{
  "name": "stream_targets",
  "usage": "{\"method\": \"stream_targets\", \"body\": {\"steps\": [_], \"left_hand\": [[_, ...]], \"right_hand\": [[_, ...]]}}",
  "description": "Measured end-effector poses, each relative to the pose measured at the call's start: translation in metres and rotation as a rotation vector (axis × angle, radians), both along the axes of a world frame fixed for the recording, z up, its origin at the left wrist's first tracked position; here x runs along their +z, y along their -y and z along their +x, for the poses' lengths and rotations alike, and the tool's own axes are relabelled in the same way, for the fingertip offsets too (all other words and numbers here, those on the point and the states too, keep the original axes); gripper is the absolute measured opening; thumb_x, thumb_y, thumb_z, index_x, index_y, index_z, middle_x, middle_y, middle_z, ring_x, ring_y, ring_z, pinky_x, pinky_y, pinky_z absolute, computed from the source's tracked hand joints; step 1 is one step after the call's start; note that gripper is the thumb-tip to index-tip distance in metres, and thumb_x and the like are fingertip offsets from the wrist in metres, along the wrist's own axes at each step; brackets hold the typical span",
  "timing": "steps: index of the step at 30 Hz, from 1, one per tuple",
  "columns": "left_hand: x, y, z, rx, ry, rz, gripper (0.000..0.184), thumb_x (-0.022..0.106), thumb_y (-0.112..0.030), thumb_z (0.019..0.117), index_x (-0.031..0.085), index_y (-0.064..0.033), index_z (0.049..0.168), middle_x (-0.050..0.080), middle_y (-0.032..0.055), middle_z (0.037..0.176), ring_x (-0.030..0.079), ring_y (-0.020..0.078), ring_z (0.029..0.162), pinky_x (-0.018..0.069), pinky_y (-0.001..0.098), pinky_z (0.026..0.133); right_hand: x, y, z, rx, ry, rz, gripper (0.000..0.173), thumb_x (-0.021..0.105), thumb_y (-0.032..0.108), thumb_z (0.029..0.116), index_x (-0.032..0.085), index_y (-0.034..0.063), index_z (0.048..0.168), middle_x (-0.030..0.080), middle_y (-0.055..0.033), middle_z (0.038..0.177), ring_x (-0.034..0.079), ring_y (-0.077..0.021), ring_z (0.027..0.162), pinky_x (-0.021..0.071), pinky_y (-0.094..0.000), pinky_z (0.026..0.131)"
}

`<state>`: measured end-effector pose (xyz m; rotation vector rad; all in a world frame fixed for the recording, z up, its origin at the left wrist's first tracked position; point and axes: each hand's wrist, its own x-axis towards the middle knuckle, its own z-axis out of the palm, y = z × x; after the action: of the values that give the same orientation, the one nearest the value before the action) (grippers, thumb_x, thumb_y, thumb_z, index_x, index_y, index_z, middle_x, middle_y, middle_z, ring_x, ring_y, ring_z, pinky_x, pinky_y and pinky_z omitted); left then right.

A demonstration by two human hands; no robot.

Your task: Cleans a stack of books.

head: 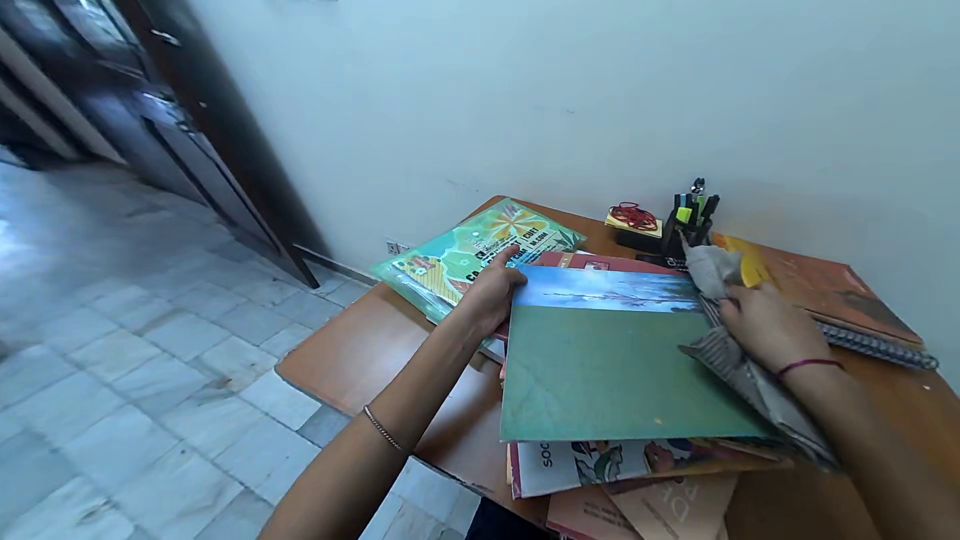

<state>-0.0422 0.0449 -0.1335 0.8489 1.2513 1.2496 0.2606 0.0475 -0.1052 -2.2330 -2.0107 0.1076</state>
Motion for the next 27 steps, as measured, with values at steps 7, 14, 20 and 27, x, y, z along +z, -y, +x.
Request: {"method": "stream_targets", "body": {"steps": [7, 14, 20, 27], "left_hand": [[0.005, 0.002, 0.006, 0.031, -0.137, -0.05, 0.055, 0.038, -0.003, 0.1055, 0.032, -0.019, 0.158, 0.058, 0.0205, 0.123, 0.063, 0.0239, 0.093, 0.0537, 0.0393, 0.078], [-0.046, -0.023, -0.02, -0.036, 0.078, 0.222, 0.047, 0.035, -0.007, 0.1062, 0.031, -0.01, 0.153, 0.064, 0.0079, 0.11, 0.064, 0.0083, 0.088, 0.0549, 0.0281, 0.076], [0.004, 0.002, 0.005, 0.066, -0.114, -0.038, 0.053, 0.038, -0.002, 0.1054, 0.033, -0.0158, 0.156, 0.06, 0.0186, 0.119, 0.063, 0.0223, 0.094, 0.0529, 0.0383, 0.079], [0.005, -0.002, 0.005, 0.053, -0.123, -0.043, 0.055, 0.038, 0.0, 0.1042, 0.032, -0.0158, 0.157, 0.06, 0.0188, 0.127, 0.065, 0.0228, 0.097, 0.0543, 0.0386, 0.08]], "right_hand": [[0.015, 0.047, -0.104, 0.225, -0.031, -0.018, 0.034, 0.054, 0.014, 0.1045, 0.061, -0.0058, 0.131, 0.055, -0.0296, 0.136, 0.068, -0.0452, 0.102, 0.0562, -0.0555, 0.085], [0.004, 0.106, -0.18, 0.65, -0.073, 0.016, 0.038, 0.051, 0.004, 0.1022, 0.059, -0.0049, 0.139, 0.059, -0.0236, 0.132, 0.07, -0.0326, 0.098, 0.0579, -0.039, 0.073], [-0.016, 0.077, -0.091, 0.47, -0.115, 0.238, 0.031, 0.063, 0.012, 0.0988, 0.071, 0.0067, 0.128, 0.067, -0.0194, 0.124, 0.072, -0.0357, 0.082, 0.0586, -0.0506, 0.066], [-0.021, 0.057, 0.041, 0.099, -0.144, 0.248, 0.024, 0.062, 0.007, 0.1012, 0.071, -0.0065, 0.119, 0.062, -0.0347, 0.124, 0.065, -0.0528, 0.104, 0.0485, -0.0695, 0.085]]}}
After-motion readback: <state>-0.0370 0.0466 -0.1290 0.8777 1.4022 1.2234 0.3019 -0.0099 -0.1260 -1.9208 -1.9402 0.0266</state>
